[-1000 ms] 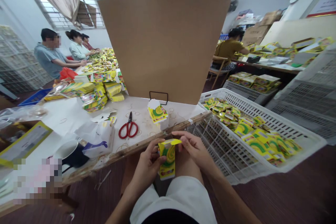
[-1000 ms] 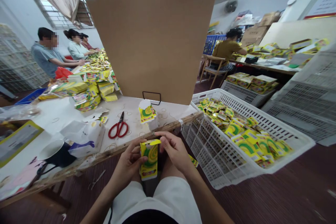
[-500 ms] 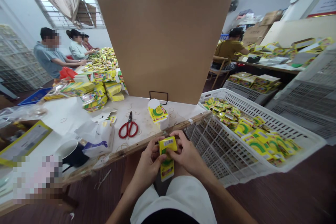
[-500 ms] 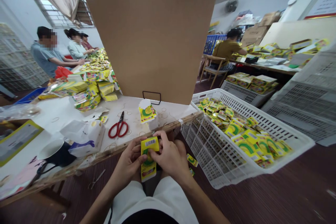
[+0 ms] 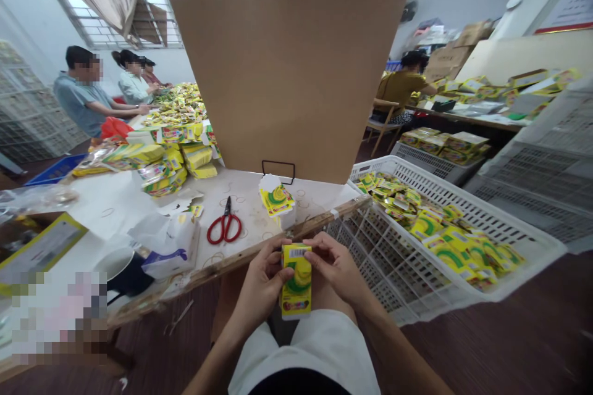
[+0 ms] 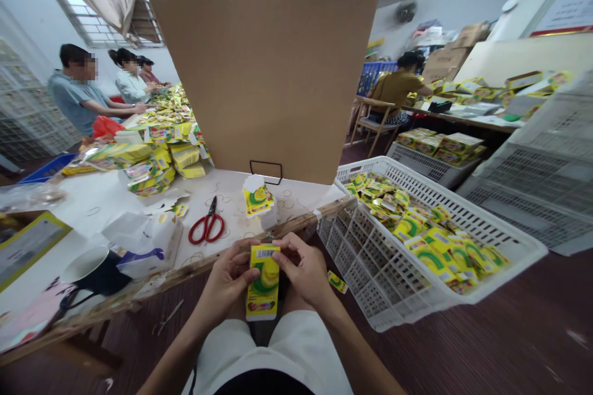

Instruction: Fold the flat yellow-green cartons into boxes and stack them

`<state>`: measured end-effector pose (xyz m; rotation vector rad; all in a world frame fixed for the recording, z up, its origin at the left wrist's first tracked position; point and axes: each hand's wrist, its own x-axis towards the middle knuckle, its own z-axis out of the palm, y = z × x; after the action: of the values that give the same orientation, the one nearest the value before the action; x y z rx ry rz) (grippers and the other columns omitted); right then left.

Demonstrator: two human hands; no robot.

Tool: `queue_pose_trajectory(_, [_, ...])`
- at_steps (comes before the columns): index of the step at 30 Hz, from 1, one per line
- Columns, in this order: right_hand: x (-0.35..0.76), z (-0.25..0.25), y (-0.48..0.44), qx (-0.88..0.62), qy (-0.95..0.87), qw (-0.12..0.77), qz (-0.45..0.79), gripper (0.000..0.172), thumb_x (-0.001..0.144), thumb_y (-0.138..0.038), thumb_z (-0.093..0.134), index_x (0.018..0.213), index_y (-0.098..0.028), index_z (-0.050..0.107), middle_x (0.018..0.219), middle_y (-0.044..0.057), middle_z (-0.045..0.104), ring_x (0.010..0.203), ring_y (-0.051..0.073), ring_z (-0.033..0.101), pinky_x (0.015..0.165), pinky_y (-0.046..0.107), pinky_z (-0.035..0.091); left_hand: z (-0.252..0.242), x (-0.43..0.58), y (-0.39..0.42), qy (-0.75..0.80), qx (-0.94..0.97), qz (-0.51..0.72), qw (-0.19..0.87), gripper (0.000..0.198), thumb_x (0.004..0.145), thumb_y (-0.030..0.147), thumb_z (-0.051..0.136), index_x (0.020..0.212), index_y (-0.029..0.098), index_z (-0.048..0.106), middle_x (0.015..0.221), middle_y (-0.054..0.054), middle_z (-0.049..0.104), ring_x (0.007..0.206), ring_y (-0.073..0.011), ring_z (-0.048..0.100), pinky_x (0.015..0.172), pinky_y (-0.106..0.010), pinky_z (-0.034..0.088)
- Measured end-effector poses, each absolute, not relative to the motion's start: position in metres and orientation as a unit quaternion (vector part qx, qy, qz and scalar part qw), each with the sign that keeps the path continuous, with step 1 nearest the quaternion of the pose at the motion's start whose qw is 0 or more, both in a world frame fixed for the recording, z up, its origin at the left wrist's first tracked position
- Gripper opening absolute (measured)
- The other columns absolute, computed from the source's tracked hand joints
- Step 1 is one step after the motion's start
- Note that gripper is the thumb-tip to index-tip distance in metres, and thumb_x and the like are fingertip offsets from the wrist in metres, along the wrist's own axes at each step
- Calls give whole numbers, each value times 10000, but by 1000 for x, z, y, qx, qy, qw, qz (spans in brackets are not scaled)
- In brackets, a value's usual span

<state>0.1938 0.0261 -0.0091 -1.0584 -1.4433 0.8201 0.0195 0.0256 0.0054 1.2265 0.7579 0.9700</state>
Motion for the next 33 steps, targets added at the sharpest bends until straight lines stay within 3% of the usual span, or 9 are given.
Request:
queue_pose_trajectory(3, [205,0,28,-470,-598,591,271,105,805,-289,633,837,-192,658,768,9,632,684,153,588,616,258,481,-1,34,38,340,612,443,560,422,827,154,546,1236,214,460,1209,-107,628,1113,-245,594,904,-366,489])
queue_pose_trajectory(6, [237,16,36,-532,-496,679,98,127,804,-254,625,915,-196,604,913,22,571,757,147,510,679,273,426,-6,39,73,391,712,459,360,505,819,157,553,1307,223,445,1386,-99,488,1312,-239,411,1103,-417,304])
queue_pose_trajectory(8, [260,22,40,-580,-411,701,-57,244,753,-268,673,967,-197,580,1016,40,537,771,151,476,666,277,399,-10,36,104,448,724,456,260,551,785,187,606,1311,187,440,1385,-122,473,1322,-246,387,1119,-420,274])
queue_pose_trajectory(10, [272,21,40,-609,-399,679,-96,283,739,-301,682,981,-193,581,1016,47,540,743,151,470,639,277,388,-16,29,133,508,694,459,222,578,775,291,637,1293,136,436,1319,-168,501,1266,-280,441,1068,-457,337])
queue_pose_trajectory(13, [266,4,35,-625,-460,631,20,217,800,-345,616,943,-182,603,886,41,568,699,155,484,636,286,395,-25,20,161,552,663,455,220,597,812,423,575,1261,54,438,1101,-220,585,1058,-332,574,896,-548,444])
queue_pose_trajectory(15, [252,-10,36,-621,-464,622,110,235,811,-377,600,935,-177,603,842,43,589,690,162,505,646,293,416,-30,18,167,554,667,446,222,556,797,429,594,1214,75,494,1071,-206,598,1040,-333,581,891,-553,442])
queue_pose_trajectory(20, [214,-33,79,-566,-460,612,305,344,764,-441,623,942,-147,624,857,64,662,758,184,587,728,318,461,-29,24,158,498,723,416,239,360,765,342,656,1083,174,637,1317,-161,531,1295,-307,418,1109,-501,233])
queue_pose_trajectory(28, [191,-47,145,-543,-433,626,354,276,620,-410,701,673,-153,617,626,2,617,609,148,505,615,272,399,-26,21,147,449,723,420,314,459,778,340,650,1215,223,575,1350,-131,546,1319,-293,416,1141,-538,66])
queue_pose_trajectory(33, [197,-35,122,-498,-375,652,431,353,637,-497,666,745,-187,537,576,-63,515,491,91,391,478,216,299,-20,22,145,432,651,503,369,643,781,412,646,1344,191,431,1536,-126,254,1436,-253,152,1165,-466,51])
